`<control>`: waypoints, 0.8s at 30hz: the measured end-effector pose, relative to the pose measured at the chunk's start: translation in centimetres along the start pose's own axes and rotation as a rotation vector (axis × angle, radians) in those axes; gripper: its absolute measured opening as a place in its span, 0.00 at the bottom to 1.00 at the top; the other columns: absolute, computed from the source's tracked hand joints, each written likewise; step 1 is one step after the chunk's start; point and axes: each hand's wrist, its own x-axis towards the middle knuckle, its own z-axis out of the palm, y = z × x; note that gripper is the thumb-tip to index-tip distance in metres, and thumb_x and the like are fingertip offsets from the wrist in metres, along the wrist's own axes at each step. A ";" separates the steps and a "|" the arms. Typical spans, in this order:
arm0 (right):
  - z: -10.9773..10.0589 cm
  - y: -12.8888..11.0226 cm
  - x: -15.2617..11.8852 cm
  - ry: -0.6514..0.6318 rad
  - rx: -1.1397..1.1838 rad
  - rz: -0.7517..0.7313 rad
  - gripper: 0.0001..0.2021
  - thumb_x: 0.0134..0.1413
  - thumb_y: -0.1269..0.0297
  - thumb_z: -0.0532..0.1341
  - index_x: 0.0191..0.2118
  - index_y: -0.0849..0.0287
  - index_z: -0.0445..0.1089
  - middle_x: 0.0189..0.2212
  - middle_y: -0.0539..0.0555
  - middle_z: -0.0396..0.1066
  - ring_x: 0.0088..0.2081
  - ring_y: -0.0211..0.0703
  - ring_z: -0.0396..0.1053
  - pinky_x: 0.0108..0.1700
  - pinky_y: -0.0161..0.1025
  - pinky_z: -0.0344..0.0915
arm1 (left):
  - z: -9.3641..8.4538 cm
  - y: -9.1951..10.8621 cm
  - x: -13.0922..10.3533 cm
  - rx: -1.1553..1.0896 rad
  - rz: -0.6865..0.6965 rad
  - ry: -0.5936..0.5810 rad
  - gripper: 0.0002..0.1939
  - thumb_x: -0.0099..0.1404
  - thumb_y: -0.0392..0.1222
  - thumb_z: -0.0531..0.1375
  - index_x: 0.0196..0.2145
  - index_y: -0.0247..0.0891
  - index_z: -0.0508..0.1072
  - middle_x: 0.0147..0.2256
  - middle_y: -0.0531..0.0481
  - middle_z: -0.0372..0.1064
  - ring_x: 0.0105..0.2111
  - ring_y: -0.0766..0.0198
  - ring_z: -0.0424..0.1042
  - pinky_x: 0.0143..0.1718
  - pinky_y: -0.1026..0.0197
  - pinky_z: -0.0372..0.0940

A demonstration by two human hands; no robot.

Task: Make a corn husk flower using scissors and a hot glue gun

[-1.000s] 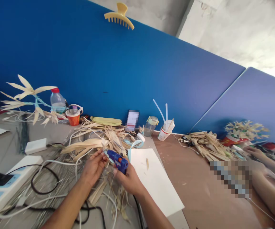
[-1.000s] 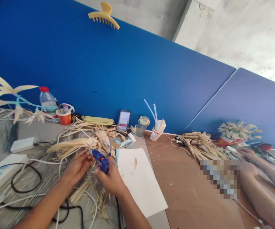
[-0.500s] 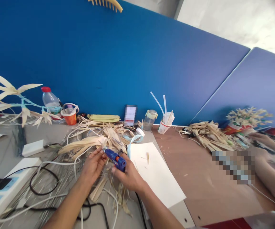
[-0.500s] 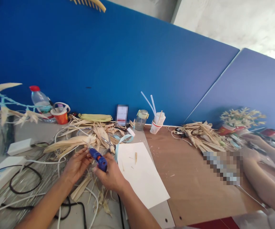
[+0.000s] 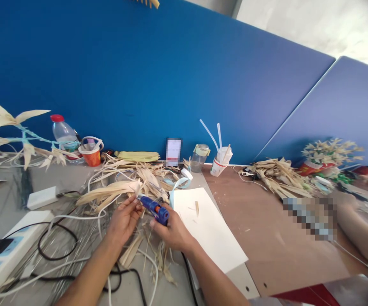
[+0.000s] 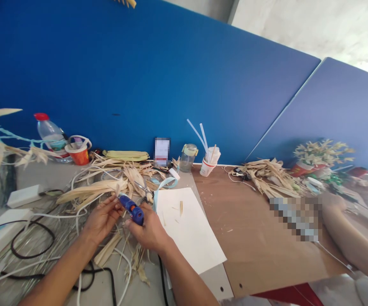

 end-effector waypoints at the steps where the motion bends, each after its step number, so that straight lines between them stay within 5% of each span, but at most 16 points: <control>1: 0.0 0.0 0.0 -0.003 -0.004 -0.004 0.06 0.50 0.66 0.59 0.28 0.58 0.60 0.26 0.48 0.58 0.29 0.38 0.59 0.31 0.34 0.57 | 0.0 0.0 0.0 0.001 0.001 -0.001 0.11 0.55 0.19 0.56 0.28 0.31 0.74 0.21 0.51 0.68 0.18 0.73 0.65 0.23 0.70 0.68; 24: -0.5 0.3 0.2 -0.001 -0.028 -0.039 0.03 0.49 0.67 0.60 0.31 0.58 0.64 0.25 0.48 0.61 0.28 0.38 0.59 0.30 0.34 0.57 | 0.1 0.0 -0.1 0.003 0.010 -0.001 0.10 0.51 0.19 0.59 0.26 0.29 0.75 0.22 0.49 0.69 0.18 0.73 0.64 0.24 0.70 0.68</control>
